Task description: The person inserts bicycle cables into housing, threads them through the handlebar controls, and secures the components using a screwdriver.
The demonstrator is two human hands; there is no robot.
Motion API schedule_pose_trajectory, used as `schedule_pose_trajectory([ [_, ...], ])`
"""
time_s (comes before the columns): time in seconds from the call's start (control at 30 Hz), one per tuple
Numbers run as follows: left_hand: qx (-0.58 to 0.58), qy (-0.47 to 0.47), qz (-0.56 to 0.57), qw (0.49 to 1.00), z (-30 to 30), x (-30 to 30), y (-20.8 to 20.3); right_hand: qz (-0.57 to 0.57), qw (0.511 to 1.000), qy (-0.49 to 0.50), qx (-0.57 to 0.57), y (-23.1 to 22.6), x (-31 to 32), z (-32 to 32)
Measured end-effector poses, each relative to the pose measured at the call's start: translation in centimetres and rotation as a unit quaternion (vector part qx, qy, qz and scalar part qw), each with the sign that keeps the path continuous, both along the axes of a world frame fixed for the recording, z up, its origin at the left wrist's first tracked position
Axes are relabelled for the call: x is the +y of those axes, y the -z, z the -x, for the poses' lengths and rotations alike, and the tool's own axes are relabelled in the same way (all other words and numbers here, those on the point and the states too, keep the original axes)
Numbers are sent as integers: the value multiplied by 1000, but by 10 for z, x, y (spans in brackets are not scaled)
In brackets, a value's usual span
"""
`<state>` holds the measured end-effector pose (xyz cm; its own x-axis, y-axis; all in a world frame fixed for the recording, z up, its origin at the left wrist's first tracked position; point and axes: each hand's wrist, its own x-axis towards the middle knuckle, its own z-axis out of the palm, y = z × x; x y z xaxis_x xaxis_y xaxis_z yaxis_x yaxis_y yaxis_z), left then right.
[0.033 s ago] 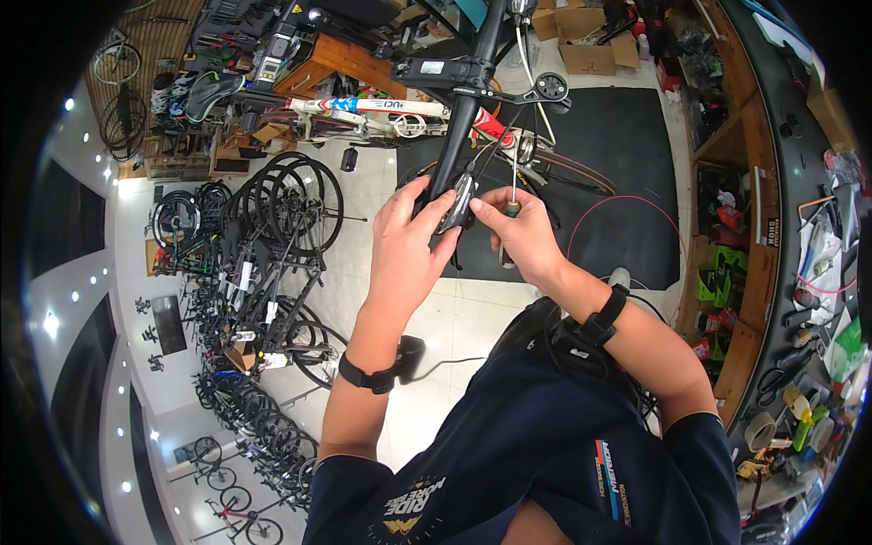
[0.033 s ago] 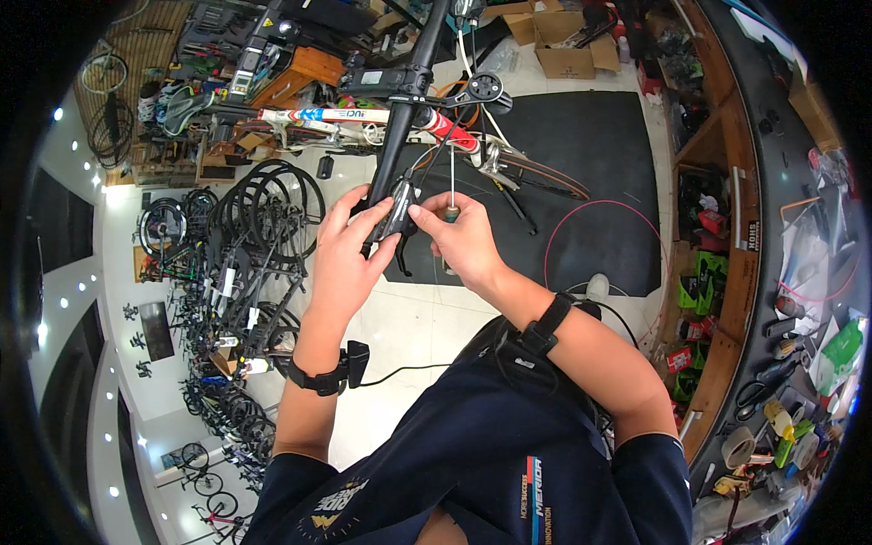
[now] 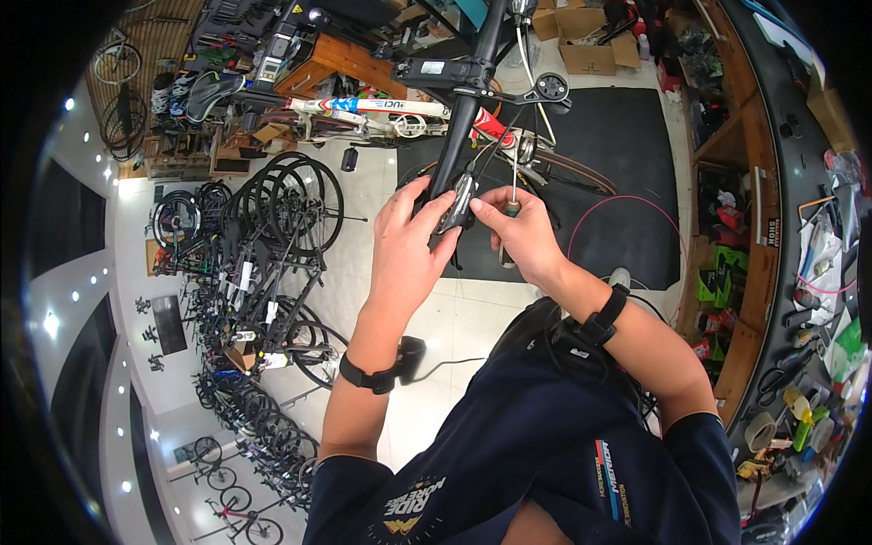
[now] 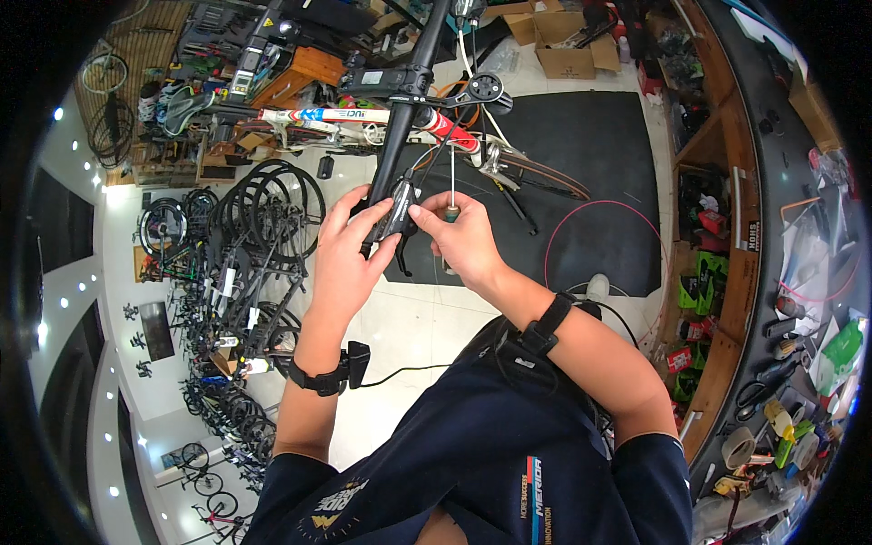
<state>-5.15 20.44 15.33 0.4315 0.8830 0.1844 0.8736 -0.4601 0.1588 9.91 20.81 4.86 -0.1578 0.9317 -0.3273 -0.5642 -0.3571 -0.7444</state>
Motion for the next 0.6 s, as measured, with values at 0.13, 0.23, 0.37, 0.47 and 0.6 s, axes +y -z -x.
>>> schedule_pose_trajectory([
  [0.13, -83, -25, 40, 995, 4, 3, 7, -7, 1000, 5, 5, 4, 4, 1],
  [0.23, -125, -49, 55, 989, 1, 4, 5, 0, 1000, -3, 3, 1, 3, 1],
  [0.37, -19, -60, -3, 998, -4, 14, 7, 7, 1000, -7, 0, 2, 4, -1],
  [0.47, -56, -65, 84, 993, -3, 22, 1, 12, 1000, -8, 1, 3, 5, -1],
  [0.6, -106, -86, 153, 979, -5, 29, -5, 2, 1000, -17, -1, 4, 8, -3],
])
